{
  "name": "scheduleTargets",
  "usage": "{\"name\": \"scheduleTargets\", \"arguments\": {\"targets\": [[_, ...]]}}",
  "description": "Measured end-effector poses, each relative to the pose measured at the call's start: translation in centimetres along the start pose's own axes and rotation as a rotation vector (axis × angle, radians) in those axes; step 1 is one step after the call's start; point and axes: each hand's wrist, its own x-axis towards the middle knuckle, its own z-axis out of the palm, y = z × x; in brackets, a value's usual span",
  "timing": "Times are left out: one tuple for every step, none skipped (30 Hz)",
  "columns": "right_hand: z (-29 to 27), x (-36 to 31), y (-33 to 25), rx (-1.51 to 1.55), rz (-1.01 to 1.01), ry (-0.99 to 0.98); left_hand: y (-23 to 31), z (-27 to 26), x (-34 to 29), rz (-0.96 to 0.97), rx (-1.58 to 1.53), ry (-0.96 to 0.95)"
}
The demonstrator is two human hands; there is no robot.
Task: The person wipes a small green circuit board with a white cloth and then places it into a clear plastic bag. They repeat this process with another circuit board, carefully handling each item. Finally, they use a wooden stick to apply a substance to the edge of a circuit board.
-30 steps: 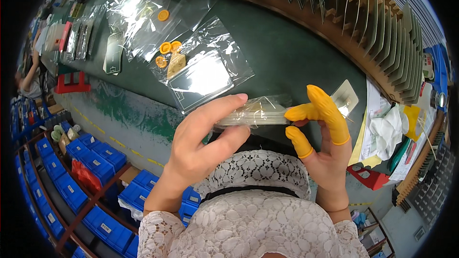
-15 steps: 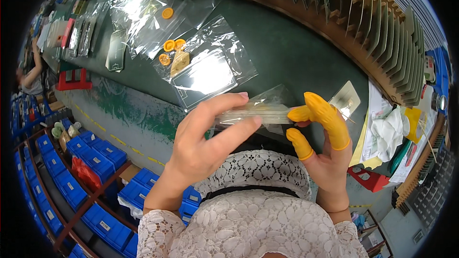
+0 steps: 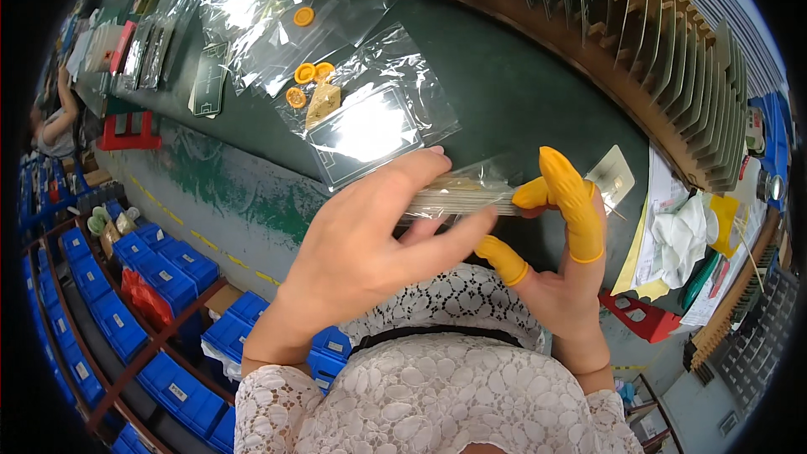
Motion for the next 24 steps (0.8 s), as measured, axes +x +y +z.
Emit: {"name": "scheduleTargets", "arguments": {"targets": [[0.0,0.0,0.0,0.001,0.014,-0.005,0.2,-0.2,0.1,-0.061,-0.045,-0.003],[0.0,0.0,0.1,0.011,0.018,-0.004,-0.1,-0.2,0.0,-0.025,-0.036,0.014],[0.0,-0.1,0.2,0.024,0.019,-0.003,-0.6,-0.2,-0.2,0.01,-0.025,0.03],[0.0,-0.1,0.3,0.036,0.021,-0.002,-1.0,-0.2,-0.4,0.044,-0.014,0.046],[-0.1,-0.2,0.3,0.04,0.027,-0.004,-1.1,-0.1,-0.5,0.053,-0.03,0.056],[-0.1,-0.2,0.3,0.043,0.033,-0.009,-1.2,0.0,-0.6,0.06,-0.047,0.068],[-0.1,-0.2,0.3,0.046,0.039,-0.013,-1.4,0.1,-0.7,0.068,-0.063,0.08],[0.0,-0.3,0.3,0.048,0.035,-0.013,-1.6,0.3,-0.8,0.073,-0.085,0.09],[0.0,-0.2,0.4,0.053,0.031,-0.013,-1.8,0.4,-0.9,0.078,-0.103,0.1],[0.0,-0.2,0.4,0.058,0.027,-0.013,-1.9,0.5,-1.0,0.082,-0.122,0.11],[0.0,-0.3,0.4,0.064,0.032,-0.014,-1.9,0.6,-1.1,0.083,-0.135,0.12],[0.0,-0.3,0.4,0.071,0.036,-0.015,-2.0,0.7,-1.2,0.083,-0.148,0.129],[0.1,-0.3,0.5,0.078,0.041,-0.015,-2.0,0.8,-1.3,0.084,-0.16,0.138],[0.1,-0.3,0.5,0.074,0.035,-0.012,-2.0,0.9,-1.3,0.082,-0.172,0.152],[0.2,-0.3,0.5,0.068,0.032,-0.008,-2.1,1.0,-1.3,0.082,-0.186,0.166],[0.2,-0.3,0.6,0.063,0.028,-0.004,-2.1,1.1,-1.3,0.081,-0.2,0.179],[0.2,-0.3,0.6,0.063,0.031,0.001,-2.1,1.1,-1.3,0.081,-0.208,0.172],[0.2,-0.3,0.6,0.064,0.033,0.004,-2.2,1.1,-1.3,0.079,-0.215,0.166],[0.3,-0.3,0.6,0.065,0.035,0.007,-2.2,1.0,-1.3,0.077,-0.222,0.16],[0.3,-0.3,0.6,0.062,0.032,0.011,-2.4,1.2,-1.4,0.085,-0.238,0.181],[0.3,-0.3,0.7,0.059,0.028,0.016,-2.6,1.6,-1.6,0.093,-0.253,0.202],[0.3,-0.3,0.7,0.056,0.024,0.02,-2.8,1.8,-1.7,0.101,-0.268,0.224],[0.4,-0.3,0.7,0.056,0.021,0.021,-2.7,1.7,-1.7,0.082,-0.274,0.212],[0.4,-0.3,0.7,0.055,0.021,0.024,-2.5,1.5,-1.6,0.066,-0.283,0.2]]}}
